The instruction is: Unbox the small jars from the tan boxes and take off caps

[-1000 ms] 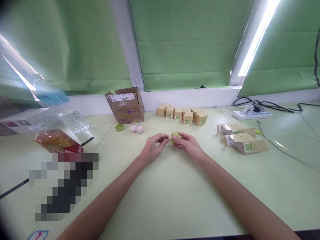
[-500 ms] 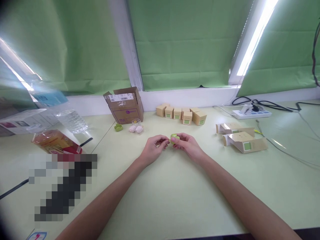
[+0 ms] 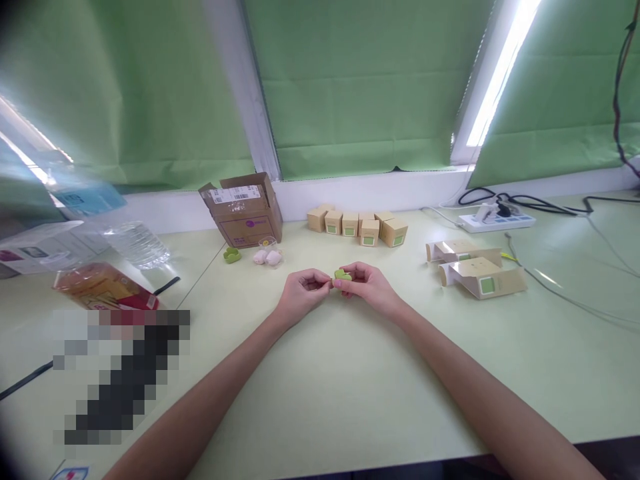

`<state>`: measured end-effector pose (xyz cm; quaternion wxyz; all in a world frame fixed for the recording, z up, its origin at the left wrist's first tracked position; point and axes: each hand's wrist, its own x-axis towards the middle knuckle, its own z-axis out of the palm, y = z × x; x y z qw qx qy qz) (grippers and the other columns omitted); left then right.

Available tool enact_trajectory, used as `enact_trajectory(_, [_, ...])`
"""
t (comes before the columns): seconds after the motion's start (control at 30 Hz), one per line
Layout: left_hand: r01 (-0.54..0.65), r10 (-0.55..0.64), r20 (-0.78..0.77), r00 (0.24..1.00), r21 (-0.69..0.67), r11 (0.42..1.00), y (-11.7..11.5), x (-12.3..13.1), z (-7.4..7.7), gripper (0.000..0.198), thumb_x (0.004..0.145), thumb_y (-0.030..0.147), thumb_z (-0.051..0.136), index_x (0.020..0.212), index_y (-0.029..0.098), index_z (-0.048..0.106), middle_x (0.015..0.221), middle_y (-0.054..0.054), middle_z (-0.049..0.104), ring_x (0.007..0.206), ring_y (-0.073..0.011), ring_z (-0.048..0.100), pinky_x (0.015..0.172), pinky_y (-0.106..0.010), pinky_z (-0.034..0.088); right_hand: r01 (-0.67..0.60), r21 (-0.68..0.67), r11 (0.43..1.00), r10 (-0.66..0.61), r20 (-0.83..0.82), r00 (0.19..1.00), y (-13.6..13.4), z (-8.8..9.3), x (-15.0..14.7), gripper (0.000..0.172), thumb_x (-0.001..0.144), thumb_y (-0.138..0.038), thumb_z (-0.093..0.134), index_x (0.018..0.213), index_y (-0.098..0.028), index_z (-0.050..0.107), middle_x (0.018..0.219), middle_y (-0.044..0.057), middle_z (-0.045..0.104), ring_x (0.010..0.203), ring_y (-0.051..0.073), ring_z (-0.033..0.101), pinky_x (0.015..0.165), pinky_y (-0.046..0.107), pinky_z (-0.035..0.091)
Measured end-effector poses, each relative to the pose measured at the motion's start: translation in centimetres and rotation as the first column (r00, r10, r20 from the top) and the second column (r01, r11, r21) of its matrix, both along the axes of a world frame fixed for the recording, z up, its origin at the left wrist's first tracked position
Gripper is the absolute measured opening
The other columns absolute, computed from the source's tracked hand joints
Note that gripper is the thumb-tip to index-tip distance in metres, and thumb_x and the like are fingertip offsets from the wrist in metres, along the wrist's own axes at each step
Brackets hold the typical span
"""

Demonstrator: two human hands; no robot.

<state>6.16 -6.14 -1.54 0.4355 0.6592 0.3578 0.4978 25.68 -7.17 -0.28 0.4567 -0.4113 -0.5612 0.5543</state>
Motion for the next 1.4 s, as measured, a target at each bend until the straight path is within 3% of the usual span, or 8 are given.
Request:
enact_trajectory(0.4, [0.028, -0.027, 0.035, 0.999, -0.015, 0.999, -0.2, 0.4, 0.0, 0.021, 0.076, 0.029, 0.076, 0.070, 0.015, 0.062, 0.076, -0.002, 0.066, 0.071, -0.0127, 0.061, 0.069, -0.026, 0.050, -0.076, -0.074, 0.994, 0.068, -0.113, 0.991, 0.0, -0.3, 0.0, 0.041, 0.070, -0.044, 0.089, 0.098, -0.020, 0.071, 0.089, 0.003, 0.073, 0.075, 0.016, 0.063, 0.075, 0.035, 0.051])
enact_trajectory(0.67, [0.071, -0.060, 0.070, 0.996, -0.164, 0.984, 0.0, 0.0, 0.8, 0.031, 0.079, 0.042, 0.078, 0.090, 0.015, 0.066, 0.075, -0.003, 0.068, 0.060, -0.0095, 0.057, 0.054, -0.022, 0.043, -0.021, -0.080, 0.997, 0.005, -0.189, 0.982, 0.3, -0.6, -0.2, 0.050, 0.066, -0.042, 0.091, 0.108, -0.021, 0.073, 0.097, 0.004, 0.074, 0.084, 0.018, 0.066, 0.080, 0.036, 0.050])
enact_trajectory(0.8, [0.042, -0.036, 0.040, 0.999, -0.160, 0.986, 0.2, -0.1, 0.7, 0.031, 0.076, 0.044, 0.079, 0.082, 0.014, 0.072, 0.072, -0.003, 0.069, 0.058, -0.0094, 0.054, 0.053, -0.023, 0.041, 0.015, -0.057, 0.998, -0.024, -0.151, 0.988, 0.3, -0.5, -0.1, 0.052, 0.065, -0.043, 0.091, 0.108, -0.021, 0.073, 0.093, 0.004, 0.073, 0.082, 0.018, 0.066, 0.079, 0.036, 0.052])
enact_trajectory(0.97, [0.034, -0.028, 0.030, 0.999, -0.230, 0.972, 0.3, -0.4, 0.7, 0.035, 0.071, 0.046, 0.082, 0.078, 0.013, 0.075, 0.067, -0.002, 0.068, 0.055, -0.0087, 0.050, 0.051, -0.023, 0.037, 0.018, -0.013, 1.000, -0.019, -0.076, 0.997, 0.1, -0.7, -0.4, 0.054, 0.064, -0.043, 0.092, 0.110, -0.021, 0.072, 0.102, 0.006, 0.075, 0.086, 0.021, 0.068, 0.079, 0.038, 0.055])
enact_trajectory(1.27, [0.041, -0.028, 0.059, 0.998, -0.221, 0.974, 0.6, -0.3, 0.4, 0.037, 0.069, 0.046, 0.085, 0.076, 0.012, 0.072, 0.064, -0.001, 0.066, 0.053, -0.0081, 0.049, 0.048, -0.022, 0.035, 0.011, -0.047, 0.999, -0.019, -0.171, 0.985, -0.1, -0.8, -0.7, 0.049, 0.069, -0.041, 0.090, 0.109, -0.021, 0.073, 0.098, 0.005, 0.075, 0.086, 0.020, 0.069, 0.085, 0.040, 0.054])
enact_trajectory(1.4, [0.108, -0.087, 0.090, 0.992, -0.264, 0.958, 1.2, -0.8, 0.3, 0.036, 0.067, 0.042, 0.088, 0.076, 0.013, 0.068, 0.061, 0.003, 0.060, 0.048, -0.0062, 0.045, 0.044, -0.021, 0.029, -0.069, -0.063, 0.996, 0.056, -0.191, 0.980, -0.3, -0.5, -0.6, 0.043, 0.071, -0.041, 0.089, 0.106, -0.020, 0.075, 0.094, 0.004, 0.074, 0.081, 0.019, 0.069, 0.083, 0.038, 0.055])
